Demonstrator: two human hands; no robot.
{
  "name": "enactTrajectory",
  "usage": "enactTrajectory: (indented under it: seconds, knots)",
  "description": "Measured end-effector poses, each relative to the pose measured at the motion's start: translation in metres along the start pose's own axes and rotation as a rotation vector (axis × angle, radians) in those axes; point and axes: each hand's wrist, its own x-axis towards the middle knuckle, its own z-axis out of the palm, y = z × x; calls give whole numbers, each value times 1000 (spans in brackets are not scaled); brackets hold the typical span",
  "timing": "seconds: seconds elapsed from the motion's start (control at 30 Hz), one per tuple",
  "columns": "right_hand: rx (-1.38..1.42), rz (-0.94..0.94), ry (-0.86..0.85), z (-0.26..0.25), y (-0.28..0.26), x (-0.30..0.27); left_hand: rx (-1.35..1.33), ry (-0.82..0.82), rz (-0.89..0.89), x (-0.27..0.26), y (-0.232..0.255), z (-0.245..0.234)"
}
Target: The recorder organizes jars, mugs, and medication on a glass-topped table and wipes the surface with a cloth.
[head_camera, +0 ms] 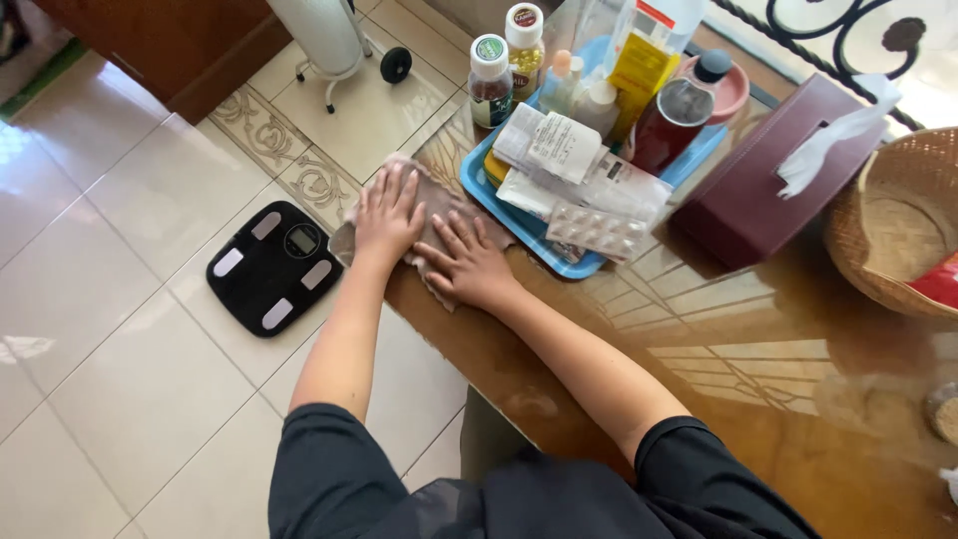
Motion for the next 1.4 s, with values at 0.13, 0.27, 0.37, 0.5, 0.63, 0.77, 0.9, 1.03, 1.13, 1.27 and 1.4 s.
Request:
enactTrajectory:
  seconds: [0.13,0.27,0.37,0.5,0.63,0.77,0.9,1.03,1.13,1.27,1.4]
  knots:
    - [9,-84,80,8,1,-35,-5,21,-69,-52,21,-19]
    - [66,-114,72,-7,-12,-85,40,16,-182,-115,55,-19]
    - [73,-134,71,-19,-11,-124,33,33,-251,-154,91,-19]
    - [20,-165,59,-25,-6,-188,-24,43,-312,-210,149,-19]
    - [-17,-164,78,-38,4,-262,-73,46,-301,-256,217,-25]
    - [-42,-163,78,-52,12,-344,-91,96,-196,-296,279,-28]
    - [-80,-93,33,-78,11,-424,-70,173,13,-320,333,-23]
    - [-98,58,39,-100,-9,-500,-156,97,171,-320,390,-29]
    - [-94,177,77,-95,-19,-528,-233,-33,278,-321,413,-40]
    - [-129,245,76,-96,-11,-510,-255,-114,331,-295,415,-38]
    - [-152,258,47,-86,37,-456,-183,-64,338,-233,406,-7]
